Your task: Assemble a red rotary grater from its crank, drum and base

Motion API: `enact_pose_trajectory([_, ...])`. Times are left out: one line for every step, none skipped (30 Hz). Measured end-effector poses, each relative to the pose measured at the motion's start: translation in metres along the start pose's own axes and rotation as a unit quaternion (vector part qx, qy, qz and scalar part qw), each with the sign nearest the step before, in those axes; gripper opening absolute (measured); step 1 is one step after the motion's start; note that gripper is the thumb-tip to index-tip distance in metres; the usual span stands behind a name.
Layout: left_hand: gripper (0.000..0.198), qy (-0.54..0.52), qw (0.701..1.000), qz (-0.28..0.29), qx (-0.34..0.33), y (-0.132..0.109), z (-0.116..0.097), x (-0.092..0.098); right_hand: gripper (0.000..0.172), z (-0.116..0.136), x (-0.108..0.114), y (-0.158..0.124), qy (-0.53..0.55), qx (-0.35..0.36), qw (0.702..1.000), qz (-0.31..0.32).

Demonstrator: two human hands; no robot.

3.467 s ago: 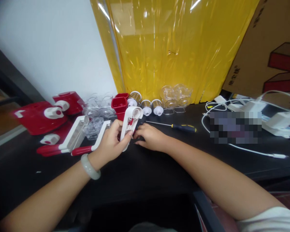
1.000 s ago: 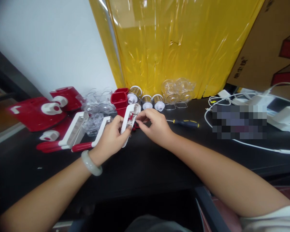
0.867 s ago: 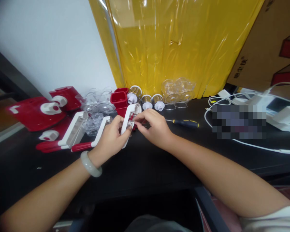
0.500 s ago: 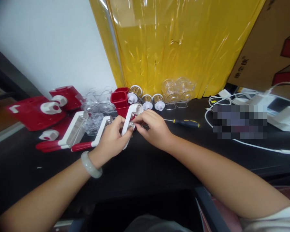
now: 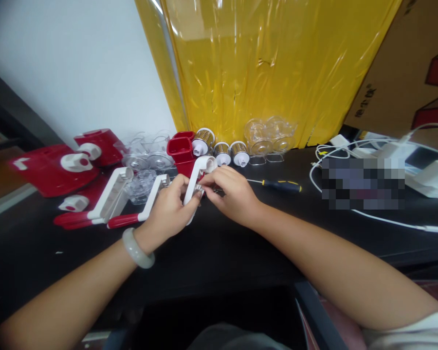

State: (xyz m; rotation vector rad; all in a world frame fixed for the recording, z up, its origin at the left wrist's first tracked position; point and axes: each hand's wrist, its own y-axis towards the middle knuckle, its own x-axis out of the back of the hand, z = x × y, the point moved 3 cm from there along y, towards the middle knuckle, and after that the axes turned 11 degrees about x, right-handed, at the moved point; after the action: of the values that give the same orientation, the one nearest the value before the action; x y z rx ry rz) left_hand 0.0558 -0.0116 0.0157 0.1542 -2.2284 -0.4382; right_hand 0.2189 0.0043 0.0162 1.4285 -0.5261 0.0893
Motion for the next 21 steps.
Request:
enact_pose_trajectory([0.009, 0.000, 1.000, 0.000, -0.001, 0.0000, 0.0001, -0.0001, 0.009, 0.0001, 0.0000, 0.0000, -0.001, 0.003, 1.000, 0.000])
enact_pose_trajectory([0.009, 0.000, 1.000, 0.000, -0.001, 0.0000, 0.0003, -0.0003, 0.009, 0.0004, 0.0000, 0.0000, -0.001, 0.008, 1.000, -0.001])
enact_pose_trajectory([0.009, 0.000, 1.000, 0.000, -0.002, 0.0000, 0.0006, -0.0004, 0.009, 0.0006, 0.0000, 0.0000, 0.000, 0.012, 1.000, -0.002])
enact_pose_trajectory([0.009, 0.000, 1.000, 0.001, -0.003, 0.0001, 0.0009, -0.0006, 0.009, 0.0007, 0.0000, 0.0000, 0.001, 0.015, 1.000, -0.002])
enact_pose_trajectory([0.009, 0.001, 1.000, 0.000, -0.004, 0.0002, 0.0011, -0.0007, 0.008, 0.0006, -0.0001, -0.0001, 0.002, 0.016, 1.000, -0.001])
enact_pose_trajectory([0.009, 0.002, 1.000, -0.002, -0.005, 0.0002, 0.0013, -0.0007, 0.008, 0.0004, -0.0003, -0.0003, 0.004, 0.014, 1.000, 0.000])
enact_pose_trajectory([0.010, 0.005, 1.000, -0.004, -0.006, 0.0003, 0.0015, -0.0007, 0.008, 0.0001, -0.0004, -0.0005, 0.005, 0.011, 1.000, 0.002])
enact_pose_trajectory([0.010, 0.008, 1.000, -0.006, -0.007, 0.0003, 0.0016, -0.0007, 0.009, -0.0002, -0.0005, -0.0006, 0.007, 0.007, 1.000, 0.004])
enact_pose_trajectory([0.010, 0.010, 1.000, -0.007, -0.007, 0.0003, 0.0016, -0.0008, 0.009, -0.0004, -0.0006, -0.0008, 0.009, 0.006, 1.000, 0.005])
enact_pose_trajectory([0.010, 0.011, 1.000, -0.008, -0.007, 0.0003, 0.0017, -0.0008, 0.010, -0.0005, -0.0006, -0.0008, 0.012, 0.005, 1.000, 0.005])
enact_pose_trajectory([0.009, 0.011, 1.000, -0.007, -0.008, 0.0002, 0.0017, -0.0010, 0.010, -0.0005, -0.0005, -0.0008, 0.014, 0.007, 1.000, 0.004])
enact_pose_trajectory([0.009, 0.010, 1.000, -0.007, -0.009, 0.0002, 0.0018, -0.0011, 0.011, -0.0004, -0.0005, -0.0007, 0.016, 0.008, 1.000, 0.005])
enact_pose_trajectory([0.009, 0.008, 1.000, -0.006, -0.011, 0.0001, 0.0019, -0.0013, 0.011, -0.0002, -0.0004, -0.0006, 0.016, 0.010, 1.000, 0.006])
enact_pose_trajectory([0.009, 0.006, 1.000, -0.006, -0.012, 0.0001, 0.0021, -0.0015, 0.011, -0.0001, -0.0004, -0.0004, 0.014, 0.011, 1.000, 0.007])
enact_pose_trajectory([0.009, 0.005, 1.000, -0.005, -0.013, 0.0001, 0.0024, -0.0017, 0.010, 0.0001, -0.0004, -0.0002, 0.012, 0.012, 1.000, 0.008])
enact_pose_trajectory([0.009, 0.004, 1.000, -0.004, -0.013, 0.0002, 0.0027, -0.0018, 0.010, 0.0002, -0.0004, -0.0002, 0.009, 0.012, 1.000, 0.008])
enact_pose_trajectory([0.009, 0.003, 1.000, -0.003, -0.013, 0.0002, 0.0030, -0.0020, 0.010, 0.0003, -0.0004, -0.0001, 0.007, 0.013, 1.000, 0.008])
enact_pose_trajectory([0.009, 0.002, 1.000, -0.001, -0.013, 0.0003, 0.0032, -0.0021, 0.009, 0.0004, -0.0004, -0.0002, 0.006, 0.016, 1.000, 0.007])
enact_pose_trajectory([0.009, 0.000, 1.000, 0.002, -0.013, 0.0003, 0.0034, -0.0023, 0.009, 0.0006, -0.0004, -0.0002, 0.007, 0.020, 1.000, 0.006])
enact_pose_trajectory([0.009, -0.003, 1.000, 0.005, -0.013, 0.0003, 0.0036, -0.0024, 0.009, 0.0007, -0.0004, -0.0003, 0.008, 0.023, 1.000, 0.005])
enact_pose_trajectory([0.008, -0.006, 1.000, 0.008, -0.014, 0.0003, 0.0036, -0.0025, 0.009, 0.0007, -0.0005, -0.0005, 0.009, 0.025, 1.000, 0.005])
